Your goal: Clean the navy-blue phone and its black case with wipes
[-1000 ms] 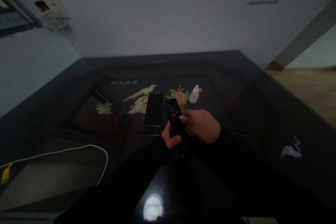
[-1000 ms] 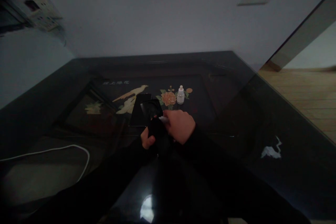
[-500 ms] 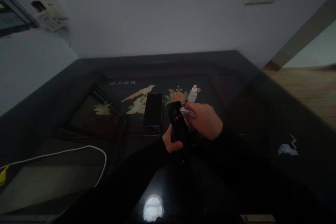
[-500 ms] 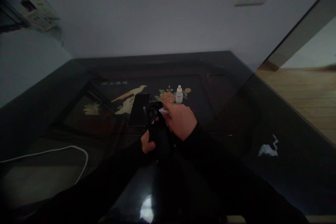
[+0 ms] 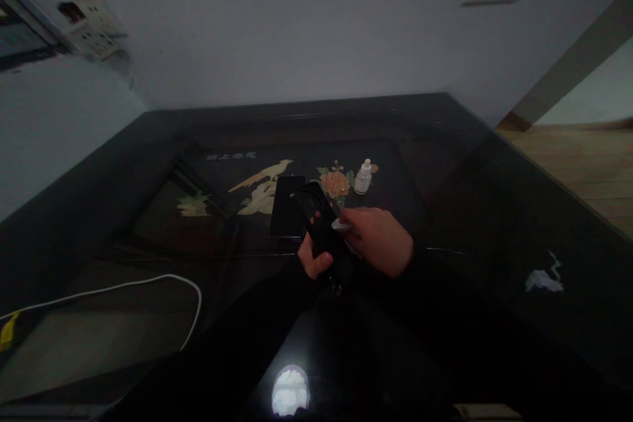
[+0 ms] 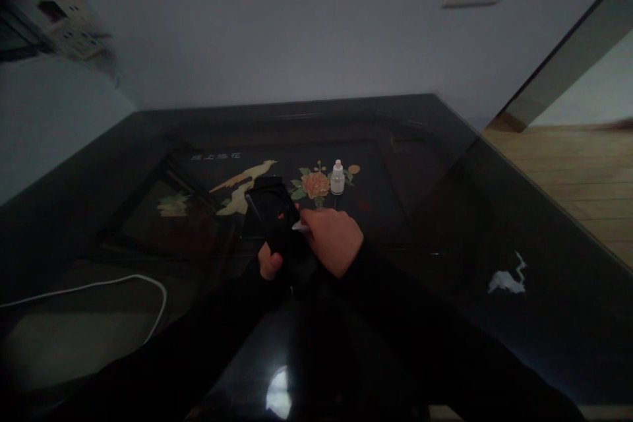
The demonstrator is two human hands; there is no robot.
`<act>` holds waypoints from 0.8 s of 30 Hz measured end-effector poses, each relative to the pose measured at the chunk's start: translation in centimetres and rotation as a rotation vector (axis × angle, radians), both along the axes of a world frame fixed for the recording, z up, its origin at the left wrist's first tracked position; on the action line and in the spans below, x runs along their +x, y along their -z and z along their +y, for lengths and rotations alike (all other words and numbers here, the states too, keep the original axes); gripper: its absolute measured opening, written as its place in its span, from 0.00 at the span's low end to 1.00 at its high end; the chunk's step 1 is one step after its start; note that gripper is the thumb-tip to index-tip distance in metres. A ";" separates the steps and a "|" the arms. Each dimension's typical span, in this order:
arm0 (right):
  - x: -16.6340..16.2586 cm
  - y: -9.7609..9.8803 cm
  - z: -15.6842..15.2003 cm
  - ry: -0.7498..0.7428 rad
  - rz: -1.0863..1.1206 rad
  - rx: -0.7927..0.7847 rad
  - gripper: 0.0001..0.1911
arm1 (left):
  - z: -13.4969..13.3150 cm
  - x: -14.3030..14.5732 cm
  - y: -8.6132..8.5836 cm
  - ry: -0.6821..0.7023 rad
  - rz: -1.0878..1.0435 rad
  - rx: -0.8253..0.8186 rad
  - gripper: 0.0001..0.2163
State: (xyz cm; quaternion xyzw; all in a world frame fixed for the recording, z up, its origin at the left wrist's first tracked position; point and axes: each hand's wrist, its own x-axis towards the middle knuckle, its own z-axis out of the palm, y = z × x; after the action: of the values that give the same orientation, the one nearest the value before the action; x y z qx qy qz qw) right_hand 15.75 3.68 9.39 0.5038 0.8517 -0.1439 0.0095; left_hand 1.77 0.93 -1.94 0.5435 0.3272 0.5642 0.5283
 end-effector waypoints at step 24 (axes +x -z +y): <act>0.0 -0.4 -0.2 -0.011 -0.061 -0.061 0.11 | -0.3 0.4 -0.3 -0.045 -0.038 -0.026 0.37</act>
State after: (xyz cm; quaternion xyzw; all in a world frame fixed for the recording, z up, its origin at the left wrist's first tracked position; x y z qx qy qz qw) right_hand 15.71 3.46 9.74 0.5028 0.8489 -0.1545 0.0516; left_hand 2.21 0.63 -1.61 0.5184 0.3365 0.5819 0.5286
